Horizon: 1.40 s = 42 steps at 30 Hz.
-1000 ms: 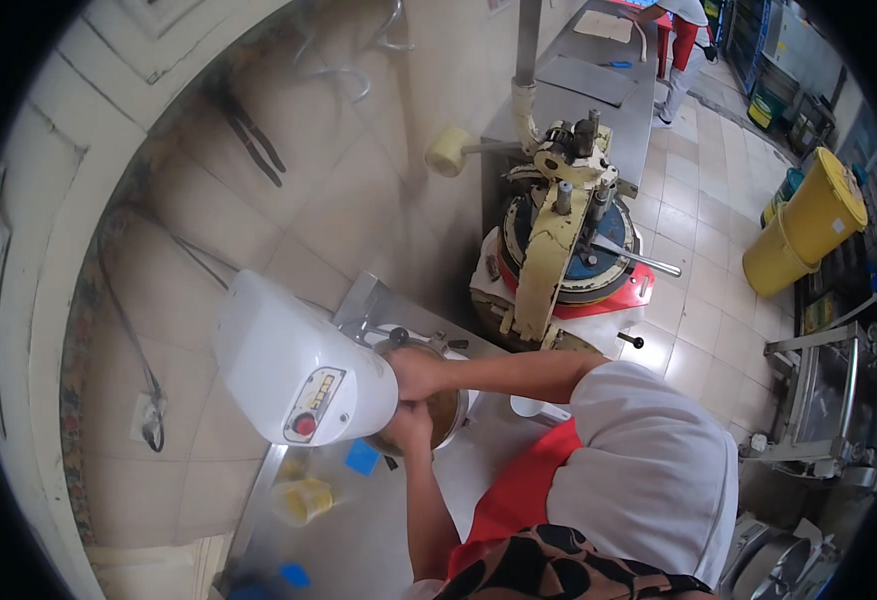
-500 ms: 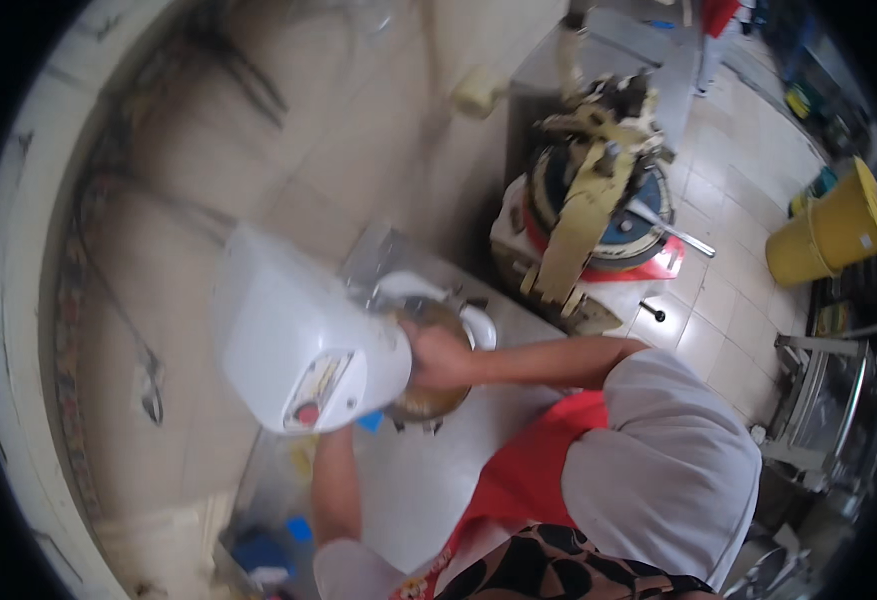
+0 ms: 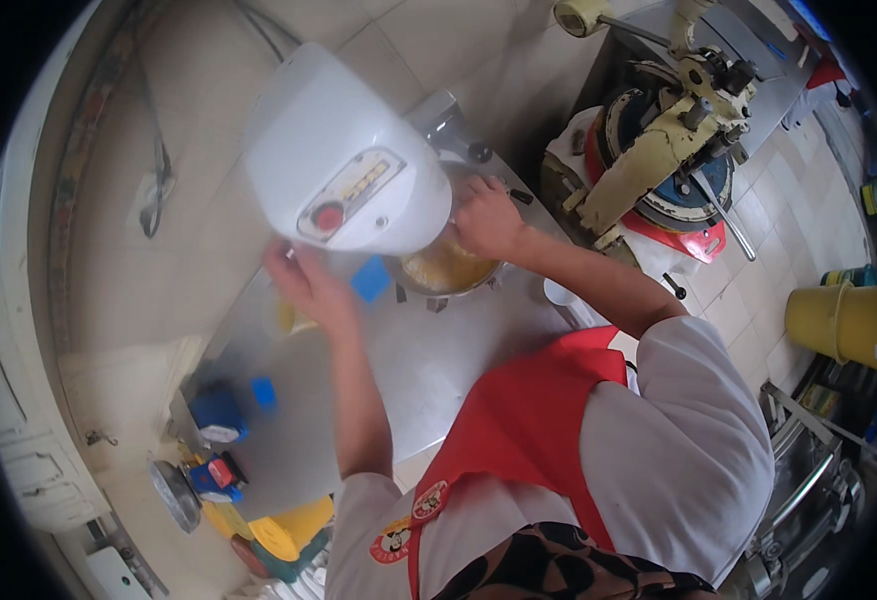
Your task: The person mixes ingredients in a stand mixer, retrieves flour from a bin, and prepares a workspace by dusting it with flour and using a scraper.
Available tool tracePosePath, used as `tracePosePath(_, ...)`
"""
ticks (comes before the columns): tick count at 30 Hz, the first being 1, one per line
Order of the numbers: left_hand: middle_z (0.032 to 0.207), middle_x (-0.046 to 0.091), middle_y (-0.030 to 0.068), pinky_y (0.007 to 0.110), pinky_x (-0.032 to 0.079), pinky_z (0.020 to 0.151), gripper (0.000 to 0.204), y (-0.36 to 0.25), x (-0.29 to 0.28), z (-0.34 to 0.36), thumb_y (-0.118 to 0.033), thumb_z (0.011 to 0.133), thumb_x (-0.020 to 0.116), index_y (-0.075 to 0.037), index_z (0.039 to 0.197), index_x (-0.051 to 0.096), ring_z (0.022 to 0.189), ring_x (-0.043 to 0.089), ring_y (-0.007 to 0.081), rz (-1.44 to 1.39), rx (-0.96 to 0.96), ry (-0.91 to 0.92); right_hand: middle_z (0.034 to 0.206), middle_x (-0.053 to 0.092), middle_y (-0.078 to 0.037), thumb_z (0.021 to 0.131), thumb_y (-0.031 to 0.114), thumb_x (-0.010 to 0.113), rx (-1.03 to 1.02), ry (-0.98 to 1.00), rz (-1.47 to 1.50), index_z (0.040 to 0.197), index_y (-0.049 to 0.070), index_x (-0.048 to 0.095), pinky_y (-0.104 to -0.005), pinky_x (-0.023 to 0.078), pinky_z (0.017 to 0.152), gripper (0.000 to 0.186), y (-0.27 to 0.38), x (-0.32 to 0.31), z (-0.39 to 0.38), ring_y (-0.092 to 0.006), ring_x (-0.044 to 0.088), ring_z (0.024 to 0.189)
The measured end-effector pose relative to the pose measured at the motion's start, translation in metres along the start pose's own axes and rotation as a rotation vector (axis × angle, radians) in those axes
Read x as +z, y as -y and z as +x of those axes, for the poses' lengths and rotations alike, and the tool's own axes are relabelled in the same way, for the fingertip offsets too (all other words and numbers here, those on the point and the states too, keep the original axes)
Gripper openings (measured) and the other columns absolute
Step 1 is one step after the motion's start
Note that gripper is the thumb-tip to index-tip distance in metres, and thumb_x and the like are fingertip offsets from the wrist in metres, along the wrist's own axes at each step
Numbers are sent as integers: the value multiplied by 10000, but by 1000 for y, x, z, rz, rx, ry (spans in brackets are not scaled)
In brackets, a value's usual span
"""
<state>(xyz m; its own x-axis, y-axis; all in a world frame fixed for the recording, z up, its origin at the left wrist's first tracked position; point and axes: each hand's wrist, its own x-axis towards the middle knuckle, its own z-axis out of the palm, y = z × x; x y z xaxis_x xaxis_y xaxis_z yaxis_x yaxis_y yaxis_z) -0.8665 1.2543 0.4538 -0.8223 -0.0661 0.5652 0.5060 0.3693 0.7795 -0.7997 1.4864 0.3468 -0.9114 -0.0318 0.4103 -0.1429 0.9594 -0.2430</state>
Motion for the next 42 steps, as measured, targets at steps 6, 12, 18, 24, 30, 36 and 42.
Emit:
tracePosePath(6, 1396, 557, 199, 451, 343, 1163, 352, -88, 19, 34, -205, 1061, 491, 41, 1292, 589, 1363, 481, 322, -115, 508, 110, 984, 724, -133, 951, 463, 627, 71, 12, 155, 931, 77, 777, -485, 482, 882, 415, -14, -15, -7, -319, 632, 1073)
tracePosePath(12, 1370, 576, 198, 513, 310, 1175, 361, -82, 32, 32, -240, 1044, 511, 17, 1277, 609, 1375, 454, 385, -99, 602, 24, 991, 731, -176, 946, 406, 629, 429, 124, 308, 961, 77, 765, -467, 533, 875, 356, -90, -7, 57, -399, 662, 987)
tracePosePath(18, 1344, 587, 200, 518, 332, 1160, 410, -88, 45, 35, -311, 1025, 552, 26, 1251, 613, 1364, 466, 398, -41, 645, -32, 1059, 742, -184, 974, 669, 437, 147, -49, 431, 867, 29, 761, -463, 519, 928, 726, -155, 91, 137, -376, 670, 1046)
tracePosePath(24, 1341, 553, 172, 546, 357, 1146, 655, -80, 47, 38, -591, 969, 609, -2, 1256, 593, 1370, 459, 429, -16, 588, -40, 1145, 721, -240, 901, 870, 294, 197, 721, 242, 1089, -4, 763, -465, 493, 1011, 1009, -144, 107, 216, -370, 663, 1152)
tracePosePath(30, 1314, 588, 165, 528, 388, 1112, 708, -72, 51, 45, -657, 946, 596, -19, 1251, 603, 1322, 498, 428, -36, 604, -90, 1161, 736, -200, 854, 731, 549, 78, 534, 51, 1152, 31, 754, -469, 533, 961, 788, -148, 84, 266, -377, 692, 1104)
tracePosePath(36, 1286, 603, 168, 520, 414, 1090, 700, -69, 45, 43, -662, 938, 606, -23, 1224, 625, 1303, 517, 423, -6, 607, -112, 1056, 754, -211, 889, 620, 571, 39, 370, -28, 1085, 56, 770, -469, 557, 937, 629, -107, 25, 269, -355, 725, 1035)
tracePosePath(42, 1270, 619, 165, 515, 427, 1073, 644, -66, 44, 43, -595, 917, 680, -23, 1211, 647, 1286, 528, 421, -49, 641, -113, 1063, 750, -179, 896, 523, 622, 17, 214, -25, 1009, 62, 757, -474, 564, 899, 493, -91, -3, 248, -353, 718, 1031)
